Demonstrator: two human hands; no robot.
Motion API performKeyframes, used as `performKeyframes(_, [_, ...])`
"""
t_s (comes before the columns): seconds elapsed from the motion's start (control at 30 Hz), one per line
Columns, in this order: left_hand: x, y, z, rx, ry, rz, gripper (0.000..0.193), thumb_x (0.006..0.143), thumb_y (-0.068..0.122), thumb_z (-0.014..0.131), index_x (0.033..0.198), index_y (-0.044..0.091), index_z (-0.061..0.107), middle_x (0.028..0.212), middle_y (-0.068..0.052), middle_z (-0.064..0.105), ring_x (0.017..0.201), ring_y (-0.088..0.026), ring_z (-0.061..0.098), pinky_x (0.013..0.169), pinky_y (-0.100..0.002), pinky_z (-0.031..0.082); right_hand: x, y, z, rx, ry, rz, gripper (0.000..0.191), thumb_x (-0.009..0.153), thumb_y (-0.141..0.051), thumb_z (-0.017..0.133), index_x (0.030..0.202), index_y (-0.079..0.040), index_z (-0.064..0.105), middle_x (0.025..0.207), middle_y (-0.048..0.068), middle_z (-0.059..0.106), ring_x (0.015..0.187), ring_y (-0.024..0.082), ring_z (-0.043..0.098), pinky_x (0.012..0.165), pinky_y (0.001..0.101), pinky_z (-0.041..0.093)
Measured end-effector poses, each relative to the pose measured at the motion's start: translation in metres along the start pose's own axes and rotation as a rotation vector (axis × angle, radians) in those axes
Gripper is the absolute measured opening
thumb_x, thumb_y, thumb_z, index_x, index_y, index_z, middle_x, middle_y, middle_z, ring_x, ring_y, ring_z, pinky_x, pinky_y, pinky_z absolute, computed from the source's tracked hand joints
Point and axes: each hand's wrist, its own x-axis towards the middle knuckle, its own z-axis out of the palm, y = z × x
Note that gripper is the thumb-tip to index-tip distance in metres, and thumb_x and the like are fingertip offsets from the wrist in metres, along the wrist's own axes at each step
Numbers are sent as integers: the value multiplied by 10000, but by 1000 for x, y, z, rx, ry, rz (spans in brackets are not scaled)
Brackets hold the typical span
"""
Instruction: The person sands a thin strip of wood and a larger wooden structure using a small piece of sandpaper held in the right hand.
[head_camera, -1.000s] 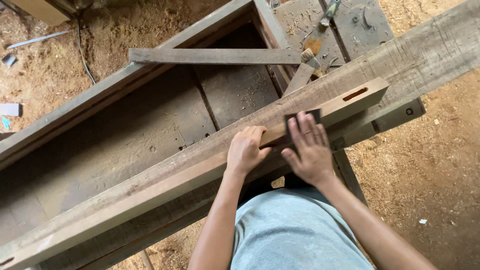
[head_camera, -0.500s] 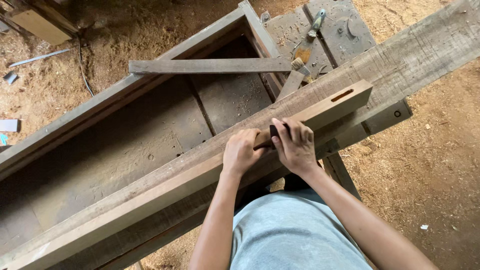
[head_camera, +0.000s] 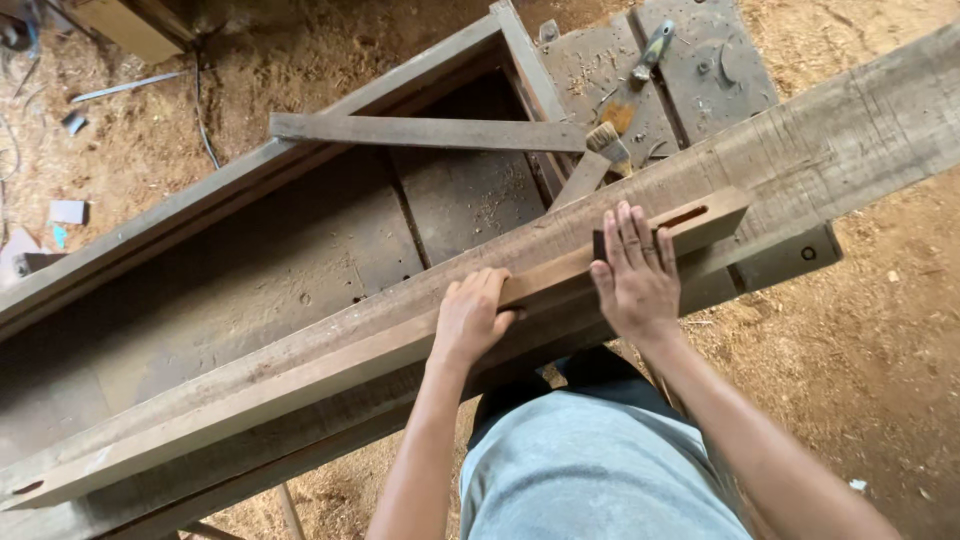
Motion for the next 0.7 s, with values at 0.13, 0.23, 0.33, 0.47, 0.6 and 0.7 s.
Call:
performKeyframes(0.13, [3,4,4,77,43,-57,568,752,215,827,1242,43,597,1152,-119,658,1120,-293,602,892,-431,441,-4,-15,10,48,-34,-163,638,1113,-492,153,1649,-149,112,1729,41,50,1600,180,17,1292,368,-74])
performKeyframes(0.23, [-1,0,4,41,44,-68,560,776,233,832,1257,61,602,1147,-113,656,1107,-295,600,909,-426,444,-6,0,8,-16,-145,-138,650,1098,-494,166,1642,-140,134,1724,50,69,1595,181,39,1276,384,-68])
performKeyframes(0.33, [-3,-1,6,17,50,-55,579,736,209,829,1248,60,605,1108,-113,654,1086,-295,607,897,-418,450,-2,26,0,-2,-71,-6,648,1103,-478,172,1649,-132,119,1729,63,71,1595,197,44,1278,390,-69])
performKeyframes(0.47, [-5,-1,6,2,-37,-136,589,788,276,830,1266,38,584,1095,-104,647,1029,-262,620,869,-392,461,6,6,9,129,9,-116,634,1117,-472,144,1649,-127,129,1745,79,89,1623,224,52,1298,385,-40])
performKeyframes(0.6, [-2,2,0,-2,42,-99,553,775,290,841,1236,77,623,1115,-78,665,1090,-263,627,905,-385,469,6,-11,12,47,-170,-167,645,1098,-493,162,1640,-143,131,1726,48,101,1597,182,71,1292,368,-43])
performKeyframes(0.7, [7,12,1,1,-66,-227,670,700,431,894,1203,83,621,1136,-88,651,1105,-276,604,905,-422,443,1,6,4,40,-108,-111,636,1103,-470,176,1634,-120,186,1724,79,151,1601,205,100,1287,387,-8])
